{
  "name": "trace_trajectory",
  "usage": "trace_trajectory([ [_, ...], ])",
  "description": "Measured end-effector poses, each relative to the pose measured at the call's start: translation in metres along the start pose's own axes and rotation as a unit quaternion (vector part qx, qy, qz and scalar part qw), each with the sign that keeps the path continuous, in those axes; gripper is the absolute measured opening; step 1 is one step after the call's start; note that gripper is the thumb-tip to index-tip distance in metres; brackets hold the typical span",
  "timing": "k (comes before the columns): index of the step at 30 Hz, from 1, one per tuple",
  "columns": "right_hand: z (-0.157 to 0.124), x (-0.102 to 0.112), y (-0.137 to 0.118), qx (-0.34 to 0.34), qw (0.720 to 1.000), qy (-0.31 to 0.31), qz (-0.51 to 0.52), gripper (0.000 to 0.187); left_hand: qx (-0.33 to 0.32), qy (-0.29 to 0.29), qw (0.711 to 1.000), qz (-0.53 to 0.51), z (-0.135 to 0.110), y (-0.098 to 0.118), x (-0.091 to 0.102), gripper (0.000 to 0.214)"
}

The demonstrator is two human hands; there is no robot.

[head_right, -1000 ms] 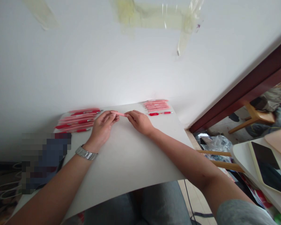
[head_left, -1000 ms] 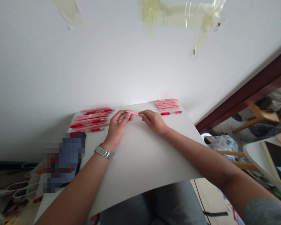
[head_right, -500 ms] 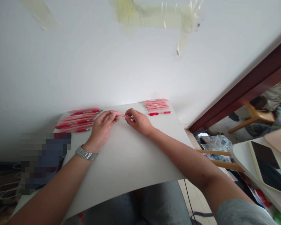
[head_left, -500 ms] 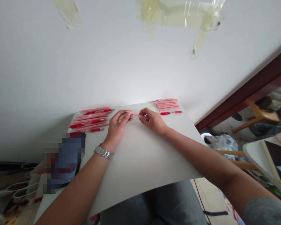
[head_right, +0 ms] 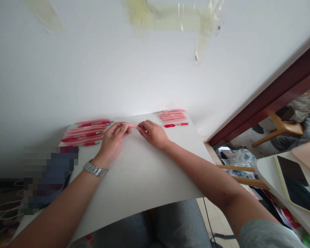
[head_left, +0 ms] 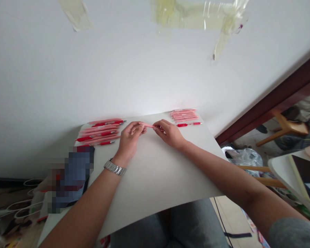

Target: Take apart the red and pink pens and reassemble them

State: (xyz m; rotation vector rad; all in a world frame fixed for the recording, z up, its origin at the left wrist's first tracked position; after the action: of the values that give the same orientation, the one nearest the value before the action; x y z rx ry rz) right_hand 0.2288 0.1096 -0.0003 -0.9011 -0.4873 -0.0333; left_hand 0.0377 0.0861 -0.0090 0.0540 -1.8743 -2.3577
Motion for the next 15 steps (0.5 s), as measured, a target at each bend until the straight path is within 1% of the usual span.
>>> trace_trajectory([
  [5, -0.0017, -0.0007, 0.0036, -0.022, 0.999, -0.016, 0.017, 0.015, 0.007, 0.005, 1.000, 0.005, 0.0006, 0.0000, 0.0000, 0.030],
  [8, -0.0016, -0.0010, 0.0038, -0.024, 1.000, -0.015, 0.011, 0.013, 0.005, 0.004, 1.000, 0.008, 0.0006, -0.0002, 0.0001, 0.030],
  [11, -0.0010, -0.0008, 0.0005, -0.013, 1.000, -0.008, 0.010, 0.017, 0.007, 0.008, 1.000, 0.008, 0.0004, -0.0013, 0.0007, 0.030],
  [15, 0.0000, 0.0002, -0.0056, 0.018, 1.000, -0.005, 0.013, 0.030, 0.003, 0.006, 1.000, 0.008, 0.0000, -0.0007, 0.0006, 0.029],
])
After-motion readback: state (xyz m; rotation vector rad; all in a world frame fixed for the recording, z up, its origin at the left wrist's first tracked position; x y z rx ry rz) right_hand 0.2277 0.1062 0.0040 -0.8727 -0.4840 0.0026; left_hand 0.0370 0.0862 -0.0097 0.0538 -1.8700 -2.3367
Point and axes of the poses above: each hand's wrist, its own z-axis towards the middle knuckle, its own x-axis out of the back of the hand, y = z × x, the point moved 4 cm from there along z, towards the middle knuckle, and after that the axes turned 15 degrees about z, right-handed, at the moved point
